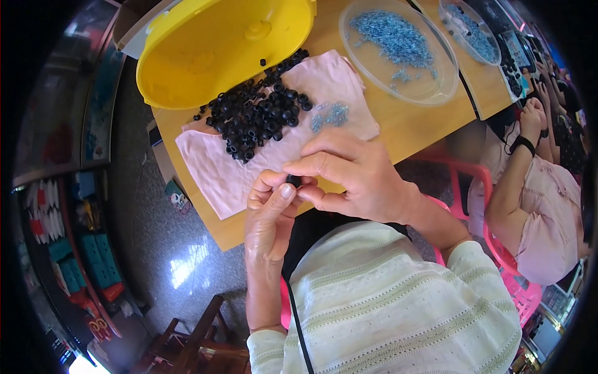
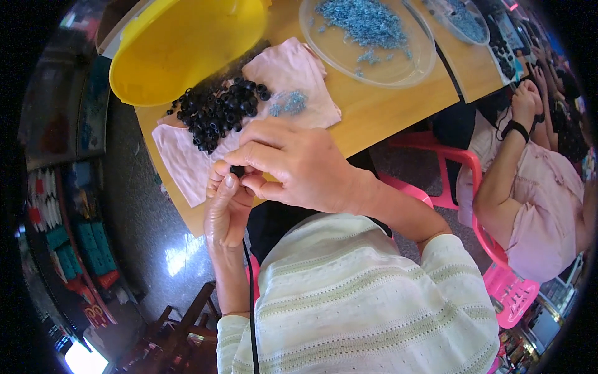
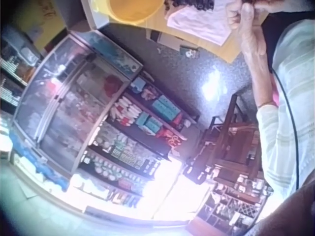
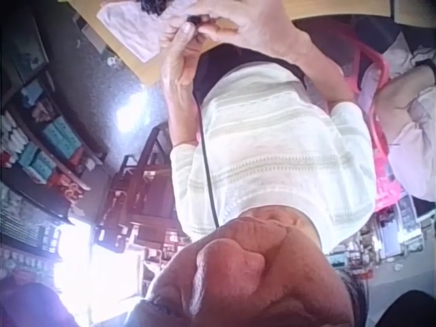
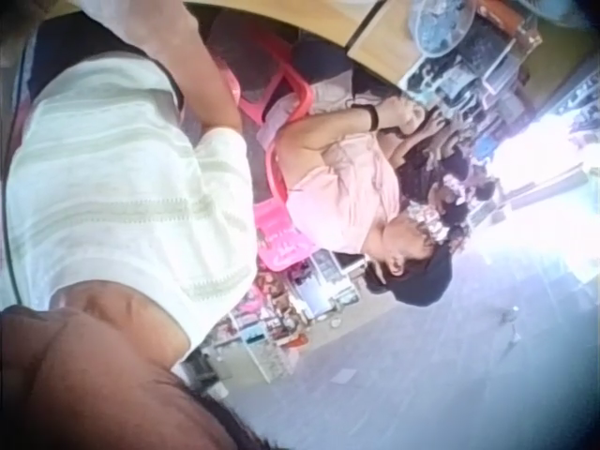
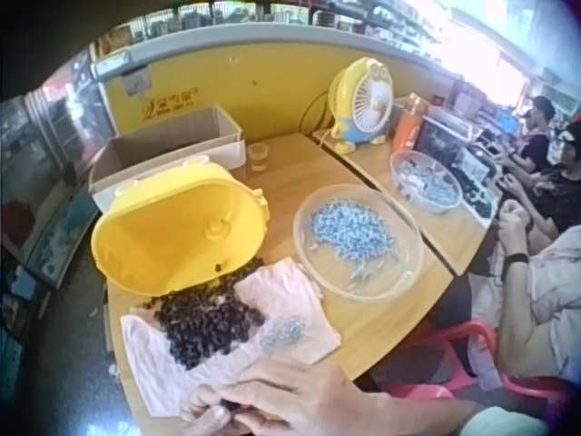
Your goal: The person inserts small blue plastic pins into larger black plastic components by hand at an assembly table.
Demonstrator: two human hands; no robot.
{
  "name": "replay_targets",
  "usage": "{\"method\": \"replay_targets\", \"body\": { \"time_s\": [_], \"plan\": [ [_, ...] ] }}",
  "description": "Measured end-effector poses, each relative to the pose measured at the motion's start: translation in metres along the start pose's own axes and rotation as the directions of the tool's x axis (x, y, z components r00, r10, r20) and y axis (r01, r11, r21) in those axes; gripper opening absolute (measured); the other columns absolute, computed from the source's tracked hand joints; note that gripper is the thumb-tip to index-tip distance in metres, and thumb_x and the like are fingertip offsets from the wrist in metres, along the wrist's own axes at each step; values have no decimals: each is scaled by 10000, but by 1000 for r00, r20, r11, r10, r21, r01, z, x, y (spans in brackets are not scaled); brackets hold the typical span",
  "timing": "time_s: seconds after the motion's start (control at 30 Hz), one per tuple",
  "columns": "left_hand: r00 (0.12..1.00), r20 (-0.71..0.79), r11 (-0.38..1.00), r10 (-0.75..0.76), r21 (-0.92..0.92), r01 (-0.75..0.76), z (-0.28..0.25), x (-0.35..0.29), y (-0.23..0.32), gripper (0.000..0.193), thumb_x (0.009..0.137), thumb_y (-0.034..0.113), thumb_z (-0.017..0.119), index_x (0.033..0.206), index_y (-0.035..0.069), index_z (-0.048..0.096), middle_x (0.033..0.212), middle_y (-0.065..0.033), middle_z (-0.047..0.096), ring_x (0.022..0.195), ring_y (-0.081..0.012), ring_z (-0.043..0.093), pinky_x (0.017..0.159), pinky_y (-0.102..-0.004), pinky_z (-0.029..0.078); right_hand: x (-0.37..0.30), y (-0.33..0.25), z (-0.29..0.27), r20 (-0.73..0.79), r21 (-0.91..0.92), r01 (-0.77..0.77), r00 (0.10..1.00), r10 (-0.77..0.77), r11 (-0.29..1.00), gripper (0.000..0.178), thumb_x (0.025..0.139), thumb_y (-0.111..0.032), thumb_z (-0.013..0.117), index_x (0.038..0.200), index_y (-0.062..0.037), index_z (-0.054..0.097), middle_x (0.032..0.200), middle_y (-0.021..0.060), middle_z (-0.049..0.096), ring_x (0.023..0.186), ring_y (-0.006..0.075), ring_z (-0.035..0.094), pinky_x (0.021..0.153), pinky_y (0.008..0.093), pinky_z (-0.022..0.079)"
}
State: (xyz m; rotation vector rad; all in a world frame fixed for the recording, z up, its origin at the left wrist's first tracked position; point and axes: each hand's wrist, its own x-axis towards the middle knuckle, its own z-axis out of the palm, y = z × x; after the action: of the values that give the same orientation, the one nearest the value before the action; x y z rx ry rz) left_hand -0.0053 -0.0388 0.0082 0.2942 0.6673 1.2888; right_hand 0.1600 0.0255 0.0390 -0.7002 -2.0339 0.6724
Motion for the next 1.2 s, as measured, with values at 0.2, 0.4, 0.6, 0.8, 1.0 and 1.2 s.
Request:
{"method": "replay_targets", "body": {
  "time_s": [0.2,0.4,0.6,0.8,1.0,1.2],
  "plan": [
    [997,-77,1000,-19,24,21,2,-1,-5,96,876,47,655,963,73,627,997,-107,681,943,-208,656,875,-362,510,-8,3,7,-28,-113,2,1000,-5,994,369,607,7,748,963,-52,672,884,61,621,763,226,634,651,308,528],
    [993,-121,997,-6,69,15,3,5,-6,90,863,43,677,940,62,634,947,-59,683,873,-133,642,858,-313,504,-15,11,14,-60,-123,49,997,-57,991,306,641,13,735,939,-13,671,900,72,634,755,230,643,650,310,533],
    [988,-130,981,86,184,-61,8,18,2,117,848,-34,653,936,37,624,919,-79,678,869,-144,652,838,-286,512,-10,16,8,-114,-79,31,993,-39,996,381,683,-14,758,1055,-27,677,937,90,646,770,235,649,665,315,539],
    [846,170,547,505,696,-466,42,45,66,182,796,-113,638,934,-1,600,910,-120,671,794,-173,669,752,-273,552,-7,36,-5,-136,-72,-236,965,225,969,403,700,-70,787,1083,-76,661,924,81,639,764,233,647,638,309,526],
    [476,562,-344,676,812,-471,72,146,182,232,859,110,703,1069,21,663,1022,-77,674,902,-135,647,839,-249,517,8,56,-9,-159,-338,-361,932,326,869,266,720,-178,778,929,-95,635,892,34,602,757,218,622,617,327,506],
    [517,566,-381,643,821,-425,71,201,235,340,842,171,730,1169,107,665,1141,-67,665,1044,-160,632,905,-260,499,21,61,3,-120,-405,-348,937,328,846,257,714,-217,754,869,-89,593,920,40,552,860,226,595,655,350,509]
  ]
}}
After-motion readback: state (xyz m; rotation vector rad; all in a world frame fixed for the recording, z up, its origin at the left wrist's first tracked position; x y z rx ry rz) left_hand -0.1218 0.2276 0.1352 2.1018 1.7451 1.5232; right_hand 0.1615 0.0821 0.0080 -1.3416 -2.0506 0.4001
